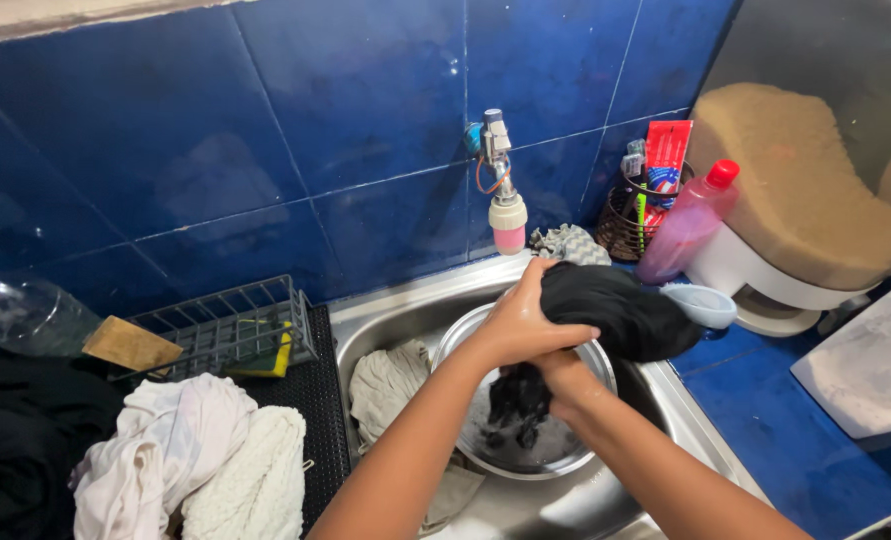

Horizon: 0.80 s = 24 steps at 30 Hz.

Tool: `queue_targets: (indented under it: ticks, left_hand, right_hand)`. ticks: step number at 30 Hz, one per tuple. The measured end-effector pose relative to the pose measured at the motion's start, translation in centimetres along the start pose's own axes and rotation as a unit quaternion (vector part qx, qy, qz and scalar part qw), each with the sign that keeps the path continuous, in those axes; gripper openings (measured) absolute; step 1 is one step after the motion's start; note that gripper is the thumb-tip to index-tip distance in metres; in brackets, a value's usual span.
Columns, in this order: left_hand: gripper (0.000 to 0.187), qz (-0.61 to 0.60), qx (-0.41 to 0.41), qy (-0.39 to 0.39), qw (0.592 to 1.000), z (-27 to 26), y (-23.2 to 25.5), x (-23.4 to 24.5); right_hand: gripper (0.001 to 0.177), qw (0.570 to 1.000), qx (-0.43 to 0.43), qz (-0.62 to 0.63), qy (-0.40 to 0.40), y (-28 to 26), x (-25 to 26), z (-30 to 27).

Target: The person washes several pieces of clothing by hand in a metal bowl placed inside a sink. They scrub and rinse a white towel, a light-colored cloth, and a black garment, then wring out each item and place it on a nearby mat.

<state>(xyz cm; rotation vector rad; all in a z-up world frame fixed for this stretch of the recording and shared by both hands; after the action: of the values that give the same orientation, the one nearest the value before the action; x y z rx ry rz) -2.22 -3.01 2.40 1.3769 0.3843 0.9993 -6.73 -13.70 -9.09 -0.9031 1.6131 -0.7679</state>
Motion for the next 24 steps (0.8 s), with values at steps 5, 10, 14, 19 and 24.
queue_targets:
  ticks: [5, 10, 14, 19, 24]
  left_hand:
    - [0.067, -0.282, 0.183, -0.077, 0.939, -3.2, -10.6, -0.7]
    - [0.065, -0.423, 0.179, 0.041, 0.887, -8.5, -16.9, -5.5]
    - [0.055, -0.632, 0.124, 0.060, 0.763, -7.9, -15.2, -8.2]
    - [0.056, -0.792, 0.126, 0.033, 0.596, -6.7, -7.6, -5.0]
    - [0.058, -0.743, 0.128, -0.017, 0.657, -5.7, -4.3, -1.9]
  right_hand:
    - [0.021, 0.983, 0.087, 0.103, -0.123, -5.3, -2.1, -1.3]
    - [0.019, 0.972, 0.086, 0.145, -0.164, -7.8, -6.7, -2.9]
    - [0.019, 0.958, 0.110, 0.186, -0.187, -10.6, -8.3, -2.5]
    - [0.013, 0.979, 0.109, 0.120, -0.122, -11.3, -7.2, -2.2]
    - [0.053, 0.991, 0.076, -0.071, -0.079, -9.4, -5.9, -2.8]
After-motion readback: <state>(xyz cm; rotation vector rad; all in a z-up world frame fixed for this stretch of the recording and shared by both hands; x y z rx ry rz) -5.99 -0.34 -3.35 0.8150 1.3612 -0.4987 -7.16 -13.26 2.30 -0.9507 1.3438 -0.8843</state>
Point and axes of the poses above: each hand's wrist, its own z-axis towards the middle knuckle, its own x-axis out of the back of the hand, y = z × x, the point moved 2 cm from there along z, towards the middle knuckle
